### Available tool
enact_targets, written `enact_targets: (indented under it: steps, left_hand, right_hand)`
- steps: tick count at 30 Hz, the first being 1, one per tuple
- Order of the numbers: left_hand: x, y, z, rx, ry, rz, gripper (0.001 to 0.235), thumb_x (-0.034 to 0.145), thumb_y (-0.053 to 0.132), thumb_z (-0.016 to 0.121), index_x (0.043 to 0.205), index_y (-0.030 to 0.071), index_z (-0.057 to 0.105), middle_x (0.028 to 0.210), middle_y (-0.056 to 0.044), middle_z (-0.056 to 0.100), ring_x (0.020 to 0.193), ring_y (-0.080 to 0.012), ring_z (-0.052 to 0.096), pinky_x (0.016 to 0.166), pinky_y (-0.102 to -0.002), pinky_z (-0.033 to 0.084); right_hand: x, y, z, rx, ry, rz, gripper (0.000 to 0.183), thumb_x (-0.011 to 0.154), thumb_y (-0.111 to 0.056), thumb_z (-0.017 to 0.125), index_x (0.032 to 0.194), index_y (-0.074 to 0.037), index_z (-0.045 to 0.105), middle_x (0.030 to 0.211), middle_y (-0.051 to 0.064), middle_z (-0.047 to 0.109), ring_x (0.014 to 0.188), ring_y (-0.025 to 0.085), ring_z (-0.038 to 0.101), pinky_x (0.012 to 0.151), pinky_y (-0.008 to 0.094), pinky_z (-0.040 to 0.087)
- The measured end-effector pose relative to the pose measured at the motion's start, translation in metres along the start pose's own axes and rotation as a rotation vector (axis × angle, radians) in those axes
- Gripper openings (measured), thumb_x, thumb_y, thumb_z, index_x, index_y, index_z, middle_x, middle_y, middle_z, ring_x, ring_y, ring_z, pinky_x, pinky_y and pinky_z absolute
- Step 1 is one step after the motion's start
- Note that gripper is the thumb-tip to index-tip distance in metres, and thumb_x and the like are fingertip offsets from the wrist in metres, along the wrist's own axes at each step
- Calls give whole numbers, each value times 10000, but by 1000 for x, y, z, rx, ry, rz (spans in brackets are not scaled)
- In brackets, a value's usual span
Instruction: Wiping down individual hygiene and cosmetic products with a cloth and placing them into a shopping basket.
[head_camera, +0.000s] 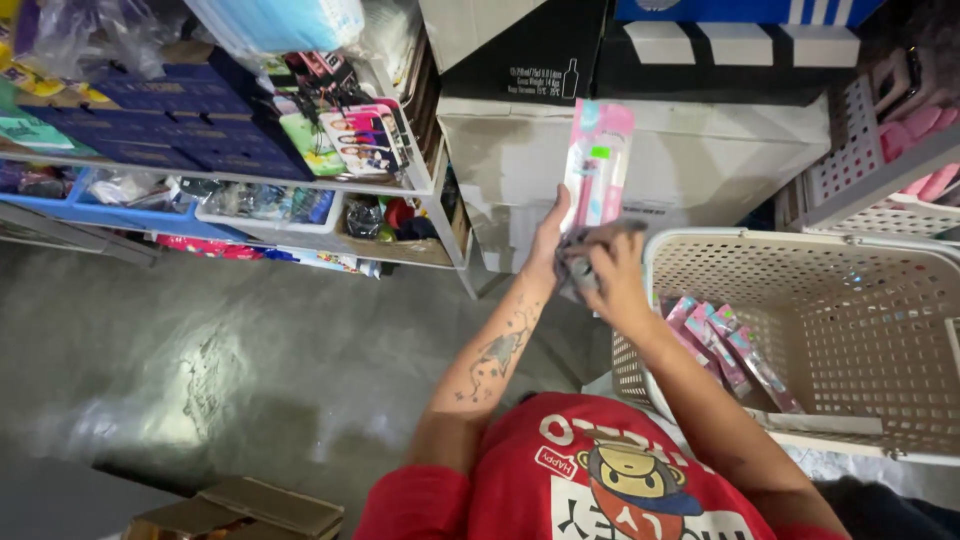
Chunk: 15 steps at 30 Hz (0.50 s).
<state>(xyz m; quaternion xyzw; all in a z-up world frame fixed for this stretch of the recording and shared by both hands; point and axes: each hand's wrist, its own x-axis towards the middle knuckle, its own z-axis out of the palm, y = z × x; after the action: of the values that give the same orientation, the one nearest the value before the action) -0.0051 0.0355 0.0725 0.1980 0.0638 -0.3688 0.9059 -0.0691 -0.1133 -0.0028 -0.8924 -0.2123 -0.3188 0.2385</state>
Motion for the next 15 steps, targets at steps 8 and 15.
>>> enact_targets:
  steps: [8, 15]
  left_hand:
    - [49, -41, -19, -70, -44, 49, 516, 967, 515, 757, 1184, 47, 744, 1111, -174, 754, 1040, -307, 729, 944, -415, 587]
    - [57, -23, -12, 185, 38, 182, 465, 962, 468, 766, 1208, 76, 720, 1103, -160, 750, 1020, -285, 732, 949, -409, 586]
  right_hand:
    - [86, -43, -77, 292, 294, 475, 411, 1041, -22, 581, 1435, -17, 463, 1480, 272, 339, 1425, 470, 299, 1193, 544, 276]
    - [68, -59, -57, 618, 404, 718, 467, 1090, -84, 532, 1544, -40, 433, 1486, 295, 497, 1415, 397, 448, 1211, 534, 316]
